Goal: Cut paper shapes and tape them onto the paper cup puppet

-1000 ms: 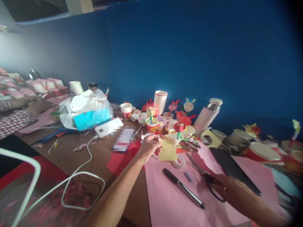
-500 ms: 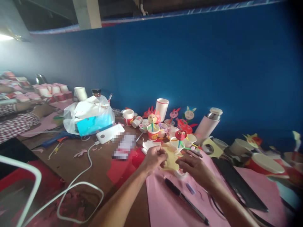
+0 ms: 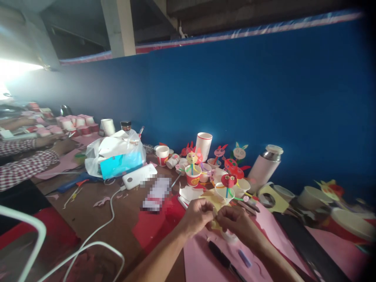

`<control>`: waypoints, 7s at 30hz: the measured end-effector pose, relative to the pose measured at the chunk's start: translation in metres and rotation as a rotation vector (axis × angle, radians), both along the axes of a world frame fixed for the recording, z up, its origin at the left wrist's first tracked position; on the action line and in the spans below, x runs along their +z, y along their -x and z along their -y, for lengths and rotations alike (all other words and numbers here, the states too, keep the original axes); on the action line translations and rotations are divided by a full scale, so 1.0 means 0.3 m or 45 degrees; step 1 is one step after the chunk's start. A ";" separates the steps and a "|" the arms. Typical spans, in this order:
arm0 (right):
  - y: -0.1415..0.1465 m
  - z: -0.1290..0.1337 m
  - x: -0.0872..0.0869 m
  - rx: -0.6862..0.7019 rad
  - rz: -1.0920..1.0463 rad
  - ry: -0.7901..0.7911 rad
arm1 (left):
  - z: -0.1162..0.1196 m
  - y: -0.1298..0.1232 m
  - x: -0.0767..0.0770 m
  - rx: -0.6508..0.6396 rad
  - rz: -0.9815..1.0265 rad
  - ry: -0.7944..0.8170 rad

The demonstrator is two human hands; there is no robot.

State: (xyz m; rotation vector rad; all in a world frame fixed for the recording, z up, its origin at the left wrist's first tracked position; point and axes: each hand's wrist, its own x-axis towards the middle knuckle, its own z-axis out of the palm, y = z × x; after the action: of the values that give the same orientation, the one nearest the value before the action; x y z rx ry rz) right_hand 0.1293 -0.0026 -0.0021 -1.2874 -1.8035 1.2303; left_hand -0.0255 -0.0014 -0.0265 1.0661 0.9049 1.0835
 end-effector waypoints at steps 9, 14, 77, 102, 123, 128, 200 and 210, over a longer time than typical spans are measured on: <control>-0.027 -0.007 -0.009 -0.109 -0.025 -0.110 | 0.024 -0.019 -0.016 -0.064 -0.056 0.041; -0.015 0.005 -0.015 -0.094 -0.059 -0.091 | 0.024 -0.017 -0.016 -0.019 -0.152 0.037; -0.201 0.134 -0.036 0.031 0.689 -0.345 | -0.153 0.091 0.027 0.603 0.141 -0.072; -0.094 0.189 -0.070 0.260 0.834 -0.372 | -0.057 0.068 0.025 0.469 0.312 0.025; -0.404 -0.161 0.005 -0.544 1.381 -0.527 | -0.037 0.031 0.018 0.381 0.406 0.124; -0.387 -0.266 -0.035 -0.497 1.421 -0.438 | -0.033 0.017 0.008 0.382 0.405 0.146; 0.035 0.130 -0.018 0.152 0.113 0.018 | -0.019 -0.066 0.061 0.430 0.870 0.162; 0.021 0.132 -0.133 -0.196 0.905 -0.922 | -0.083 0.046 0.103 0.670 0.917 0.232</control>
State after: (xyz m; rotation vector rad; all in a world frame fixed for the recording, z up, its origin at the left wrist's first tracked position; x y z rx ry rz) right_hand 0.1230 -0.0422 -0.0420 -1.4464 -2.2490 -0.0512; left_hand -0.0394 0.0234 0.0043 0.2238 0.6766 1.6372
